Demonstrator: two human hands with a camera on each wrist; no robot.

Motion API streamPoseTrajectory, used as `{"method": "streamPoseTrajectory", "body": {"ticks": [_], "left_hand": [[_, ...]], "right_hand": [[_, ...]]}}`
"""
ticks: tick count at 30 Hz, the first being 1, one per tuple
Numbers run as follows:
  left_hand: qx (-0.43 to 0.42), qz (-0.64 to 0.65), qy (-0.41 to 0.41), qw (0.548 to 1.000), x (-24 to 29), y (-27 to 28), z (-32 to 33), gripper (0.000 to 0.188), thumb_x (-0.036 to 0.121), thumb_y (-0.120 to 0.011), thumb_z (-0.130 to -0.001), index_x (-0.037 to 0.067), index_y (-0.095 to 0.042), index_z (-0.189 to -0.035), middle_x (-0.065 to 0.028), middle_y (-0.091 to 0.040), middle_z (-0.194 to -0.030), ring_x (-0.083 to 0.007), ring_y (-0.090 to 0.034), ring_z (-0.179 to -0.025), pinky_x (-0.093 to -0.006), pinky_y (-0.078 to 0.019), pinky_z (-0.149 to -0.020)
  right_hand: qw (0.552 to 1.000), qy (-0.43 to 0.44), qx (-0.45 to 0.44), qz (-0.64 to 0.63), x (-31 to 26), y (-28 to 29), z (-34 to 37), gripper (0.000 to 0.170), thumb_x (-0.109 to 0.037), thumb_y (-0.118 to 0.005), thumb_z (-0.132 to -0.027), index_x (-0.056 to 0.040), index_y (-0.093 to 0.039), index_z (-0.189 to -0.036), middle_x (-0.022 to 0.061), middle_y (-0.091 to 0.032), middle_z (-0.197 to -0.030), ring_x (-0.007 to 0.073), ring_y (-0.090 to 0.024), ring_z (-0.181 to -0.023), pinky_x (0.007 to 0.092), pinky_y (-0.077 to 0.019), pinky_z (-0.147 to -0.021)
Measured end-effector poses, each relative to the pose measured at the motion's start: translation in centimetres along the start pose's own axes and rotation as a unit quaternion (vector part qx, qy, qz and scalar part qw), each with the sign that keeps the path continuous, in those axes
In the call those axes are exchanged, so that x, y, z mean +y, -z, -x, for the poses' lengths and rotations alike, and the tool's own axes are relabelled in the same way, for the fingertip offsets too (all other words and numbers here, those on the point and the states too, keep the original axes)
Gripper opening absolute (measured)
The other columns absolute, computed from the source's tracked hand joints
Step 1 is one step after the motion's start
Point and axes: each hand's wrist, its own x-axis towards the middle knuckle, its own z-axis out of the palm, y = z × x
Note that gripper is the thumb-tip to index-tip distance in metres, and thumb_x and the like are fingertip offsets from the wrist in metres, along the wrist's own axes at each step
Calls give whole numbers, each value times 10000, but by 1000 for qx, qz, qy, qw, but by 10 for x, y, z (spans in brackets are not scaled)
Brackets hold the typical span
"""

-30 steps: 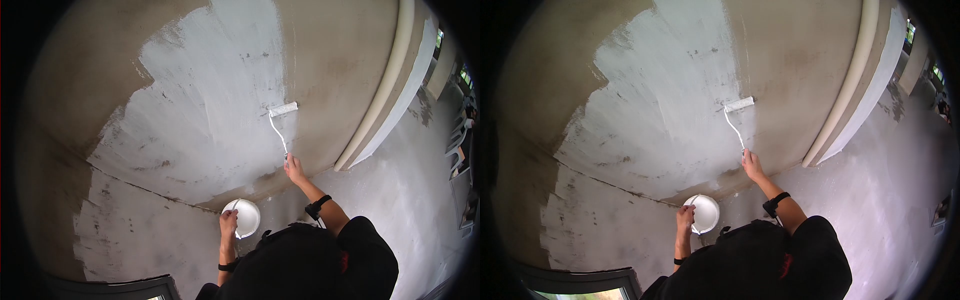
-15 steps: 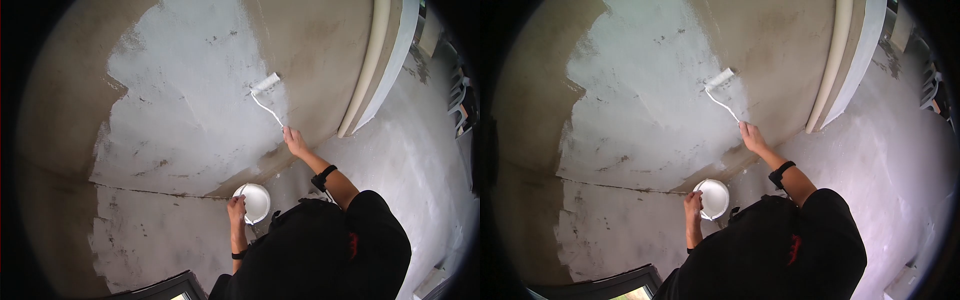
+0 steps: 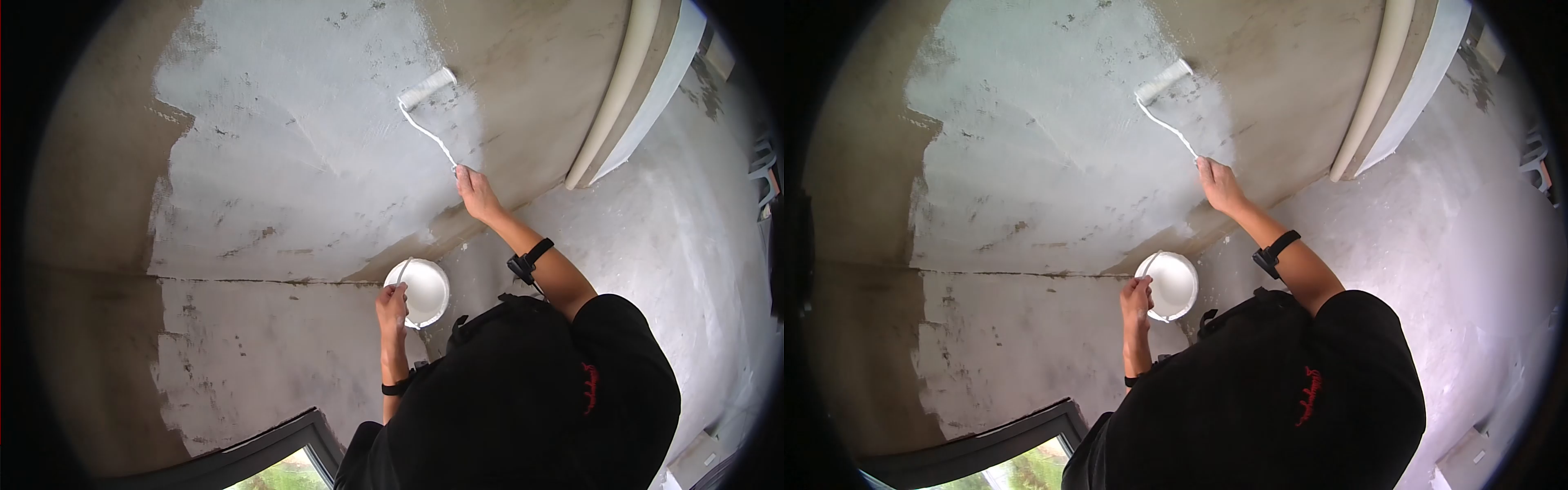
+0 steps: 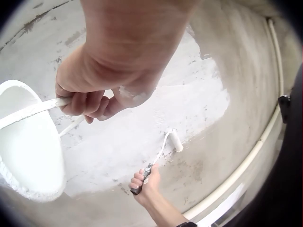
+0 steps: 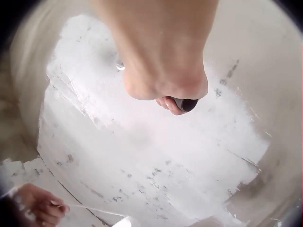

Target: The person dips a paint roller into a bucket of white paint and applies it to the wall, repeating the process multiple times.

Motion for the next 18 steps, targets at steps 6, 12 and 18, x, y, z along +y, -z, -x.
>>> {"method": "streamPoseTrajectory", "body": {"ticks": [6, 12, 18], "left_hand": [[-1, -18, 9, 1000, -1, 2, 3, 210, 199, -633, -867, -10, -608, -868, 12, -501, -637, -62, -423, -485, -235, -323, -426], [0, -11, 22, 1000, -7, 1, 8, 192, 187, -629, -870, 2, -590, -835, 20, -485, -628, -53, -399, -472, -233, -306, -415], [5, -12, 27, 1000, -11, 5, 12, 195, 191, -631, -867, 2, -592, -836, 21, -483, -627, -52, -399, -476, -231, -308, -420]], "right_hand": [[996, -6, 47, 70, 80, 2, 34, 462, -375, -377, -1006, 26, -579, -895, 223, -571, -732, 399, -546, -687, 438, -444, -651], [984, -76, 23, 157, 134, 15, 61, 520, -420, -352, -1000, 15, -636, -984, 266, -612, -870, 455, -572, -855, 479, -458, -751], [952, -218, -17, 216, 180, 25, 85, 627, -513, -308, -980, 3, -662, -1011, 300, -621, -976, 476, -573, -965, 509, -452, -854]]}}
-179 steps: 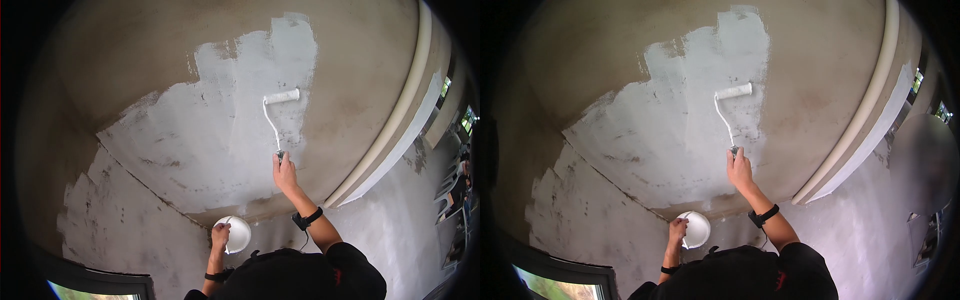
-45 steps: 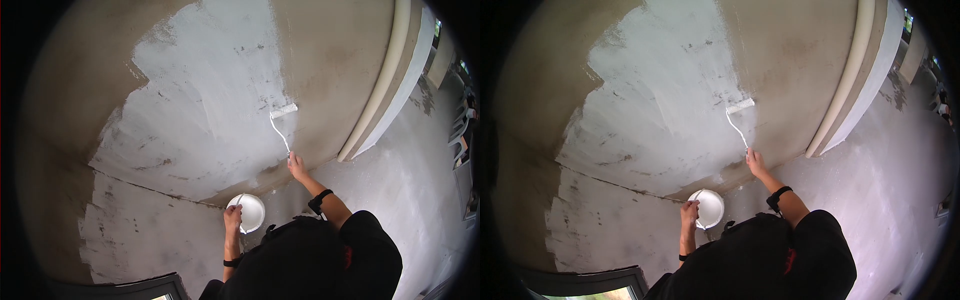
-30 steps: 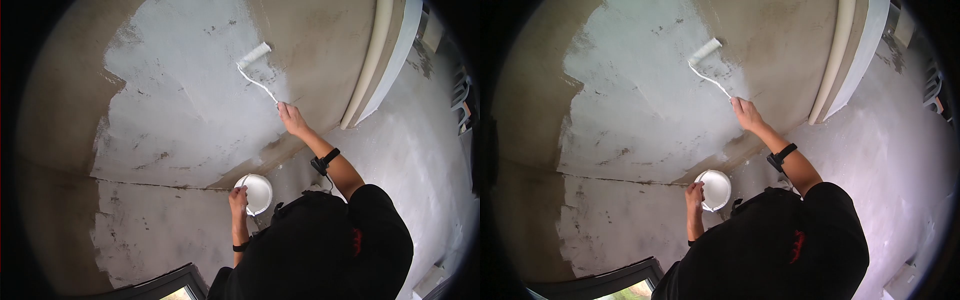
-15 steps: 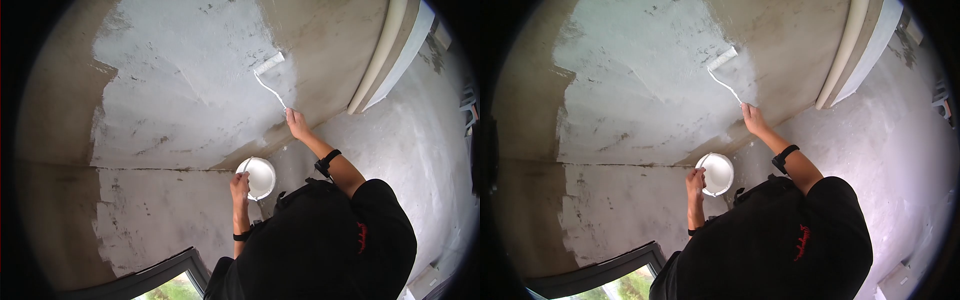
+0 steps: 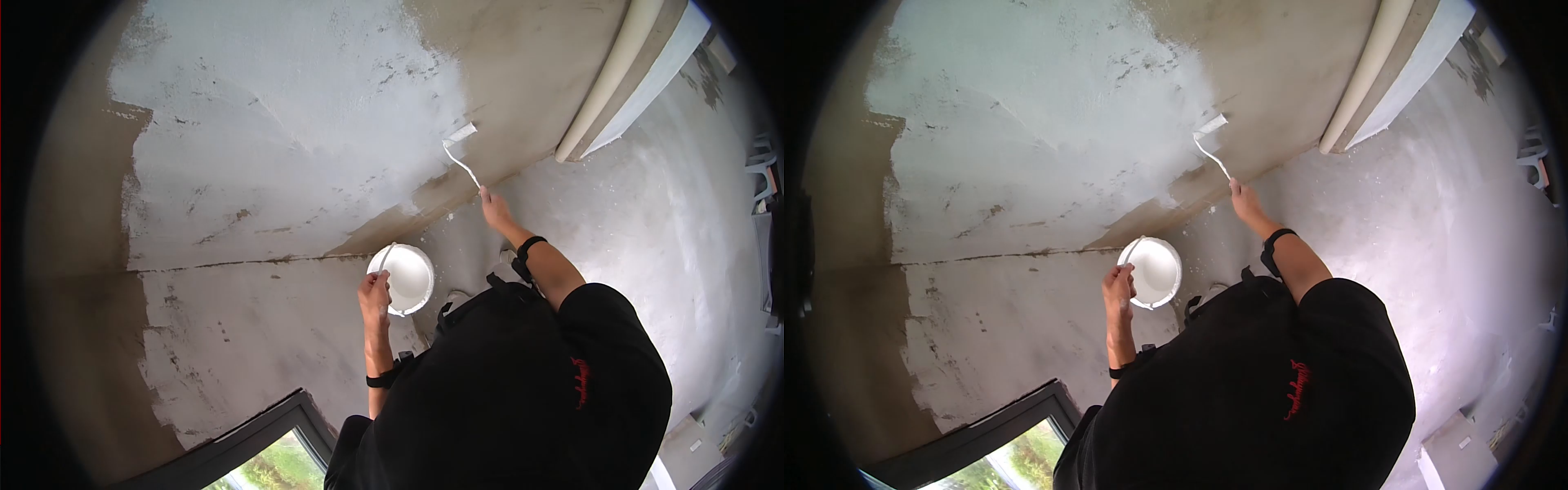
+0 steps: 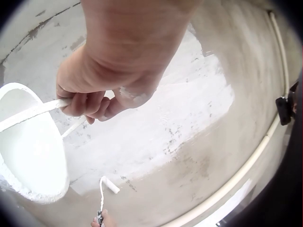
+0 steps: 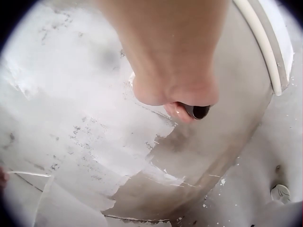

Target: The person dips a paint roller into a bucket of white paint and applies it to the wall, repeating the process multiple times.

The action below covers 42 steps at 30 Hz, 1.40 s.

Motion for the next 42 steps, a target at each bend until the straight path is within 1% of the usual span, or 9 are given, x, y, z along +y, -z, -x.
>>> {"method": "streamPoseTrajectory", "body": {"ticks": [8, 10, 17, 19, 21, 25, 34, 40, 42], "left_hand": [[34, -19, -13, 999, 4, -8, 5, 151, 157, -628, -868, 22, -584, -814, 39, -450, -615, -41, -358, -467, -224, -265, -413], [39, -23, -15, 999, 1, -7, 5, 168, 165, -634, -863, 26, -584, -782, 32, -465, -621, -48, -367, -470, -230, -276, -419], [66, -38, 1, 997, -7, -1, 11, 291, 250, -629, -835, -40, -618, -813, -33, -561, -672, -107, -496, -643, -279, -398, -596], [78, -39, -4, 996, -7, -7, 15, 298, 251, -626, -834, -46, -612, -821, -37, -559, -672, -109, -493, -647, -282, -404, -607], [87, -18, -19, 996, -12, -15, 16, 231, 229, -639, -839, 17, -596, -756, 9, -509, -653, -69, -421, -535, -258, -321, -475], [92, -39, 15, 995, -20, -8, 12, 300, 247, -632, -827, -51, -598, -824, -47, -550, -672, -126, -488, -662, -287, -408, -620], [149, 9, 49, 988, -27, -11, 14, 249, 223, -624, -838, -24, -598, -831, -12, -511, -676, -94, -437, -603, -267, -361, -558], [169, 27, 75, 982, -26, -8, 14, 240, 217, -616, -847, -23, -607, -847, -9, -513, -683, -86, -434, -605, -258, -356, -559], [177, 20, 98, 979, -26, -11, 18, 298, 249, -610, -838, -48, -616, -862, -49, -566, -714, -123, -488, -674, -283, -402, -636]], "right_hand": [[974, -178, -141, 17, 22, -10, -29, 765, -582, -256, -966, 77, -641, -1017, 311, -643, -922, 471, -617, -884, 505, -477, -825], [991, -106, -86, -17, 24, -15, -25, 698, -603, -276, -968, -34, -475, -619, 62, -456, -517, 204, -448, -377, 379, -379, -385], [979, -11, -103, -175, -58, 33, 14, 607, -613, -338, -961, -102, -431, -646, -16, -397, -509, 102, -369, -373, 281, -297, -336], [973, -50, -102, -202, -82, 55, 12, 556, -498, -370, -1000, -7, -575, -835, -11, -405, -567, 85, -389, -483, 268, -321, -420], [977, -39, -108, -182, -91, 68, 11, 545, -505, -371, -999, -31, -549, -800, -13, -417, -562, 88, -396, -473, 262, -306, -401], [983, -29, -119, -141, -71, 59, 9, 591, -533, -359, -990, -30, -549, -744, 4, -446, -545, 99, -449, -479, 273, -341, -415], [986, 10, -162, 25, 52, -30, -21, 649, -603, -341, -963, -63, -514, -649, 1, -421, -500, 136, -424, -400, 324, -327, -364], [989, 5, -148, 15, 47, -83, -21, 641, -573, -321, -978, -59, -489, -634, 13, -409, -499, 162, -399, -382, 341, -316, -354], [959, -173, -224, -13, 12, -66, -15, 696, -502, -252, -997, 85, -621, -944, 229, -623, -698, 356, -631, -610, 448, -491, -544]]}}
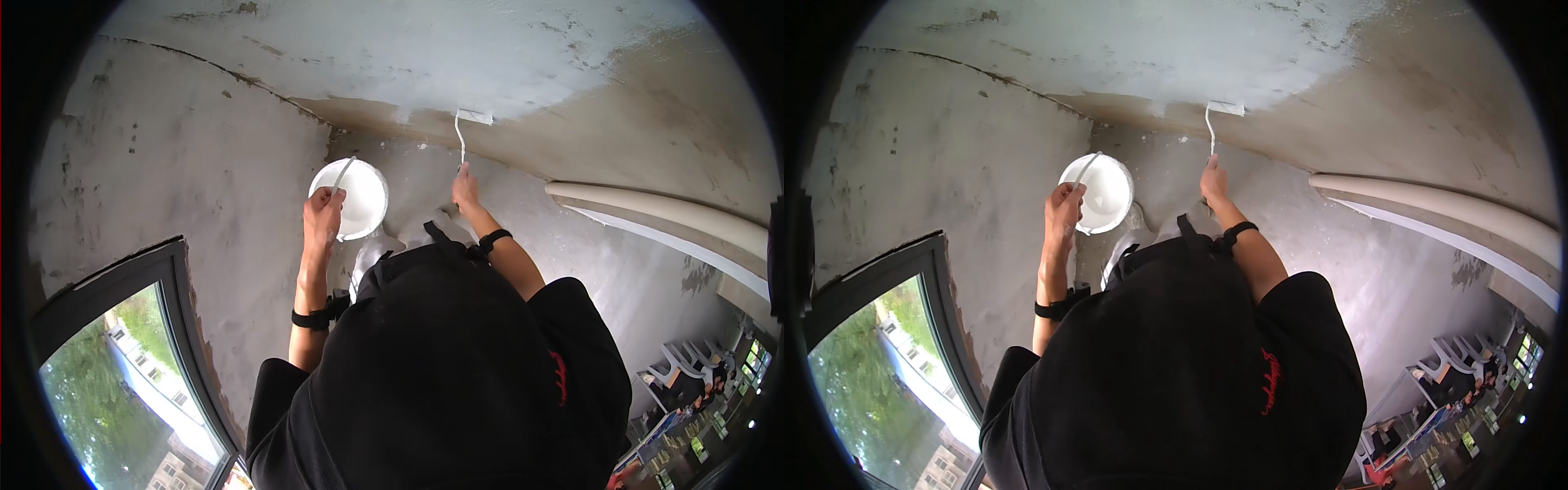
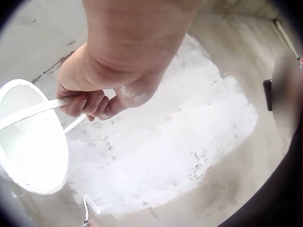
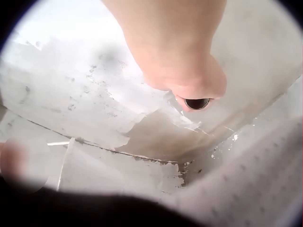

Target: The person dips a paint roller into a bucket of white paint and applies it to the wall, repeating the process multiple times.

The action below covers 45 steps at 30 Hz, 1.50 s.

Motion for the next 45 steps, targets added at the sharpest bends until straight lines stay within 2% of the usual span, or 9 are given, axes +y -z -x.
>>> {"method": "streamPoseTrajectory", "body": {"ticks": [1, 3, 6, 9, 12, 20, 30, 36, 45], "left_hand": [[0, -1, 1, 1000, 3, 0, 2, 300, 248, -612, -836, -50, -616, -864, -53, -569, -717, -126, -492, -679, -284, -405, -641], [2, 0, 4, 1000, 0, 0, 0, 302, 248, -615, -833, -52, -615, -866, -56, -572, -720, -129, -497, -684, -285, -408, -646], [2, 12, 1, 1000, -10, -1, -2, 311, 249, -617, -830, -58, -620, -881, -62, -583, -725, -136, -511, -692, -287, -417, -659], [-2, 11, 4, 1000, -14, 0, -3, 319, 248, -616, -828, -62, -627, -903, -74, -597, -737, -143, -526, -703, -290, -426, -672], [8, 6, 14, 1000, -13, 2, -3, 318, 247, -613, -826, -61, -628, -904, -80, -600, -738, -145, -529, -703, -297, -429, -674], [-13, 16, -10, 1000, -10, 1, -7, 302, 245, -613, -828, -55, -605, -861, -68, -572, -710, -143, -507, -683, -301, -417, -649], [21, 33, -54, 998, -3, 8, -1, 317, 255, -601, -830, -60, -600, -865, -102, -577, -726, -177, -540, -707, -326, -431, -669], [14, 20, -48, 999, 6, 20, 4, 333, 260, -605, -823, -72, -590, -848, -115, -574, -719, -189, -542, -709, -328, -432, -667], [-2, 30, -46, 999, -11, 24, -9, 331, 266, -600, -816, -64, -590, -843, -151, -596, -740, -231, -568, -715, -354, -442, -678]], "right_hand": [[1000, -3, -2, 4, 3, -3, -4, 696, -502, -252, -997, 85, -621, -944, 229, -623, -698, 356, -631, -610, 448, -491, -544], [998, -13, -31, -45, -5, -10, -20, 652, -499, -270, -1000, 47, -564, -799, 121, -509, -569, 222, -512, -443, 356, -406, -395], [985, -62, -70, -148, -17, -17, -38, 592, -495, -266, -1004, -29, -478, -707, 76, -452, -534, 205, -464, -424, 337, -383, -395], [980, -69, -75, -169, -32, -18, -27, 521, -526, -306, -1001, -80, -444, -770, -5, -400, -579, 115, -365, -438, 273, -331, -392], [966, -74, -130, -209, -45, 6, 0, 479, -511, -344, -1001, -79, -451, -824, -18, -408, -604, 91, -367, -459, 248, -325, -411], [951, -71, -194, -232, -122, 96, 84, 407, -441, -406, -1001, -64, -468, -862, -20, -430, -628, 61, -353, -478, 222, -320, -432], [924, -219, -177, -258, -101, 18, -43, 218, -173, -354, -951, -85, -409, -760, -20, -430, -578, 69, -380, -428, 200, -326, -389], [908, -244, -172, -293, -109, 12, -58, 207, -151, -414, -928, -90, -418, -731, -20, -428, -577, 71, -396, -447, 193, -360, -398], [839, -244, -289, -392, -160, 144, 57, 352, -347, -444, -994, -7, -493, -914, -5, -438, -658, 78, -404, -475, 211, -347, -408]]}}
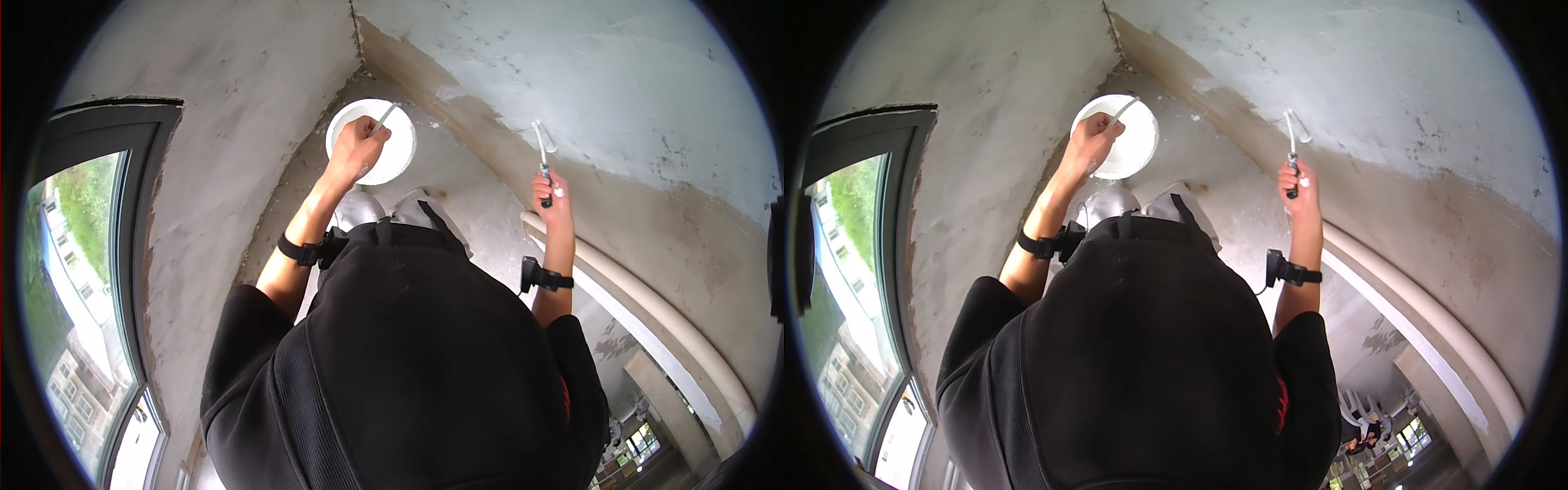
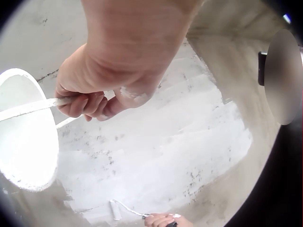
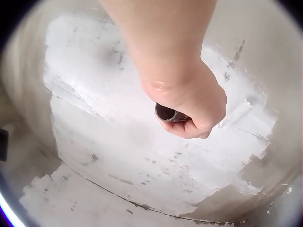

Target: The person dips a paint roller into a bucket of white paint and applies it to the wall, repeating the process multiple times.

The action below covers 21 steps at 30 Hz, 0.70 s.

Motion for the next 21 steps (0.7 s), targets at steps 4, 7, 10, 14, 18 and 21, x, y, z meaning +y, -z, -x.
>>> {"method": "streamPoseTrajectory", "body": {"ticks": [4, 7, 10, 14, 18, 21], "left_hand": [[-15, -36, -16, 999, -4, 2, -9, 333, 274, -598, -790, -58, -598, -816, -171, -600, -725, -245, -574, -705, -374, -446, -677], [-39, -32, -10, 999, -3, 1, -18, 345, 279, -602, -791, -65, -606, -814, -179, -611, -731, -251, -581, -688, -379, -449, -670], [-45, -41, -45, 997, -1, -1, -27, 355, 284, -600, -796, -69, -618, -827, -179, -617, -729, -250, -591, -697, -376, -456, -673], [-73, -56, -56, 994, 20, 2, -25, 365, 283, -601, -798, -74, -637, -863, -183, -634, -747, -258, -606, -715, -368, -467, -690], [-85, -76, -89, 989, 33, -1, -29, 367, 282, -599, -802, -77, -638, -869, -181, -634, -740, -254, -609, -715, -368, -469, -684], [-95, -80, -110, 986, 40, -3, -25, 364, 278, -593, -808, -82, -629, -848, -180, -629, -730, -252, -605, -706, -370, -467, -679]], "right_hand": [[997, 62, 16, 46, 23, -21, 68, 372, -371, -431, -1004, -17, -501, -913, -8, -432, -647, 70, -390, -461, 209, -339, -392], [969, 185, 33, 157, 64, -36, 98, 390, -403, -412, -1011, -53, -519, -875, -18, -417, -615, 55, -352, -416, 206, -312, -358], [962, 133, 26, 236, 94, -54, 124, 393, -409, -414, -1010, -58, -519, -868, -29, -409, -598, 53, -331, -393, 209, -297, -344], [849, 57, 99, 516, 140, -71, 125, 426, -472, -446, -988, -84, -495, -819, -42, -403, -561, 39, -344, -380, 213, -258, -331], [771, 7, 83, 631, 173, -85, 100, 513, -562, -480, -943, -70, -492, -799, -33, -398, -553, 60, -323, -379, 237, -264, -352], [752, 18, 55, 656, 183, -92, 87, 552, -593, -478, -928, -57, -498, -796, -24, -402, -554, 69, -323, -383, 252, -276, -358]]}}
